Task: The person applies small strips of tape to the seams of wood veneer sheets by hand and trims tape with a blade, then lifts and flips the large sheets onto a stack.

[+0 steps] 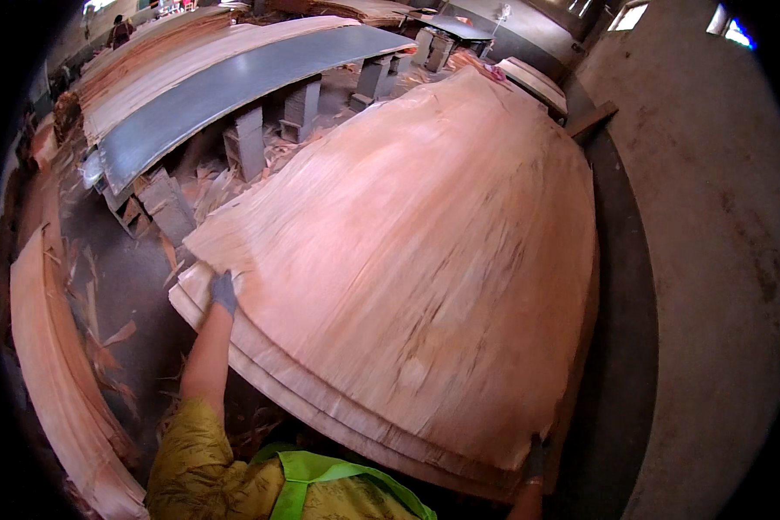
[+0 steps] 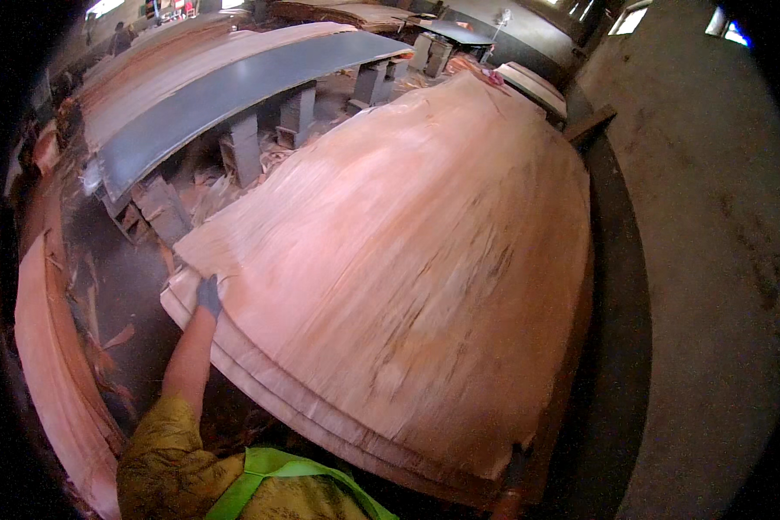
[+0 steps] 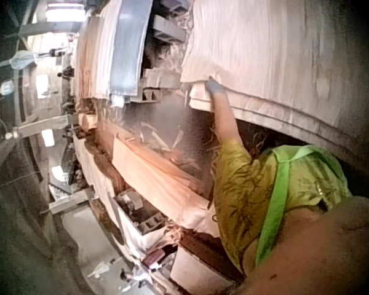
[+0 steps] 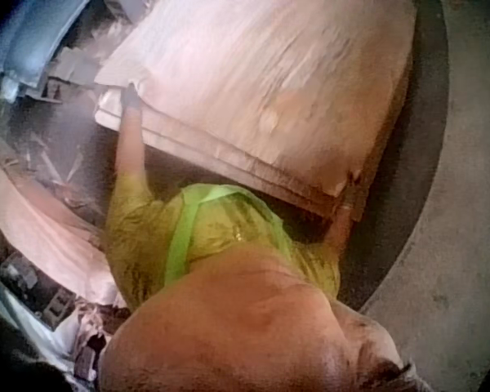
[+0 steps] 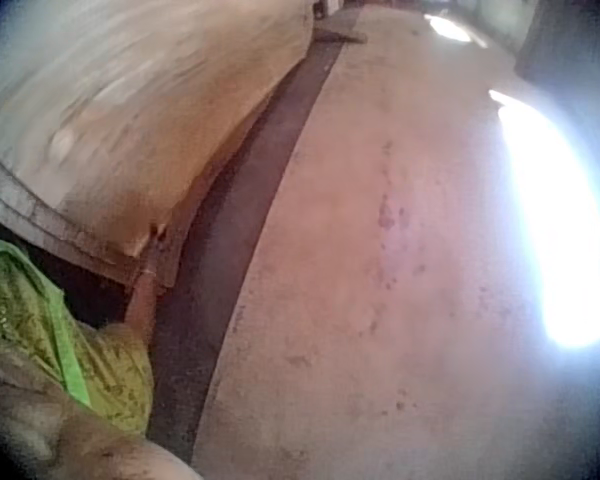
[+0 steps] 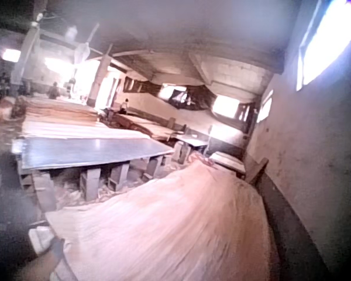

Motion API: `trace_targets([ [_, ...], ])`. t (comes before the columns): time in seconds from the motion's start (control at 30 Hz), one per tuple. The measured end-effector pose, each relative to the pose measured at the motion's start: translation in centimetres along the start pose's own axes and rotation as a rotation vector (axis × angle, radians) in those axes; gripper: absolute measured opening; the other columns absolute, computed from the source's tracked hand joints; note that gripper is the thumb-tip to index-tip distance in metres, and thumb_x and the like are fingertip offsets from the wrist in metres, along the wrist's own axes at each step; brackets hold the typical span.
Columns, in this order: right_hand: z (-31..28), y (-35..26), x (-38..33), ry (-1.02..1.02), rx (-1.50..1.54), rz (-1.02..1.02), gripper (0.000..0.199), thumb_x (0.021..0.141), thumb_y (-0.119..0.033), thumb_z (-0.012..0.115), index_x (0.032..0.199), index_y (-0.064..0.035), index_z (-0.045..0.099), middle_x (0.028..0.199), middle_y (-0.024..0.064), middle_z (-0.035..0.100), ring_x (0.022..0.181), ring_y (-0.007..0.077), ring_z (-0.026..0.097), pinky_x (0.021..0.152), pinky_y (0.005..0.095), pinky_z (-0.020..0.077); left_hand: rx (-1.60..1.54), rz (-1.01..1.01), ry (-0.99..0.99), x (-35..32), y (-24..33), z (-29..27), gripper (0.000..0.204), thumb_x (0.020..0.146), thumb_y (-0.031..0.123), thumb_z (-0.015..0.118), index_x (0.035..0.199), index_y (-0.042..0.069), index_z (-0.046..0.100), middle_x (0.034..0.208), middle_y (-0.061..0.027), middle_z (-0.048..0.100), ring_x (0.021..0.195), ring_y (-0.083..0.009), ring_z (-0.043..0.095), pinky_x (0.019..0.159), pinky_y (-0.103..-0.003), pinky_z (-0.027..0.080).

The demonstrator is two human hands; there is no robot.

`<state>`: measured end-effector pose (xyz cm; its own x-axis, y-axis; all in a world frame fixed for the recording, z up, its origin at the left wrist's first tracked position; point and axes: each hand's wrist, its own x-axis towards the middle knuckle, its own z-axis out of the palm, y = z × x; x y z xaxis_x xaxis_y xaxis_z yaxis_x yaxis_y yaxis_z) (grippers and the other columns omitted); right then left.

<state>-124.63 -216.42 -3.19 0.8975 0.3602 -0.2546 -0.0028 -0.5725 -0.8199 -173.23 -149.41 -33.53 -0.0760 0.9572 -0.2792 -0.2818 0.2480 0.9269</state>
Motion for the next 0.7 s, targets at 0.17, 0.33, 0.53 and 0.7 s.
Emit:
trace_targets([
  [0.17, 2.4, -2.3, -6.9, 0.312, -0.513, 0.213, 0.055, 0.091, -0.034, 0.049, 0.133, -0.0006, 0.038, 0.133, 0.0122, 0.043, 0.118, 0.0263, 0.042, 0.098, 0.0315, 0.0337, -0.166, -0.130, 0.004, -6.3, 0.0, -0.7, 0.044, 0.088, 0.020, 0.050, 0.125, -0.001, 0.043, 0.119, -0.0129, 0.052, 0.107, -0.0254, 0.051, 0.091, -0.037, 0.042],
  [0.33, 3.3, -2.8, -3.6, 0.311, -0.515, 0.227, 0.056, 0.091, -0.038, 0.047, 0.133, -0.0020, 0.040, 0.134, 0.0131, 0.043, 0.117, 0.0268, 0.043, 0.096, 0.0319, 0.0351, 0.402, 0.029, 0.139, -4.1, 2.3, -2.8, 0.041, 0.088, 0.017, 0.050, 0.126, 0.002, 0.043, 0.115, -0.0127, 0.054, 0.107, -0.0255, 0.051, 0.082, -0.042, 0.049],
  [0.53, -0.2, 4.1, 0.0, 0.018, -0.915, 0.248, 0.053, 0.092, -0.035, 0.045, 0.133, -0.0023, 0.040, 0.136, 0.0131, 0.042, 0.116, 0.0277, 0.046, 0.094, 0.0312, 0.0368, -0.140, -0.189, 0.175, -8.2, 4.2, 0.3, 0.049, 0.089, 0.015, 0.049, 0.135, 0.005, 0.033, 0.129, -0.0151, 0.044, 0.111, -0.0306, 0.048, 0.093, -0.043, 0.042],
  [0.7, -4.0, 16.1, -3.2, -0.171, -0.958, 0.190, 0.051, 0.089, -0.031, 0.051, 0.130, -0.0021, 0.043, 0.132, 0.0126, 0.046, 0.112, 0.0277, 0.048, 0.092, 0.0341, 0.0392, -0.183, -0.113, 0.106, -16.4, 8.3, 3.7, 0.058, 0.087, 0.009, 0.052, 0.139, 0.015, 0.027, 0.127, -0.0129, 0.045, 0.115, -0.0272, 0.045, 0.092, -0.045, 0.043],
])
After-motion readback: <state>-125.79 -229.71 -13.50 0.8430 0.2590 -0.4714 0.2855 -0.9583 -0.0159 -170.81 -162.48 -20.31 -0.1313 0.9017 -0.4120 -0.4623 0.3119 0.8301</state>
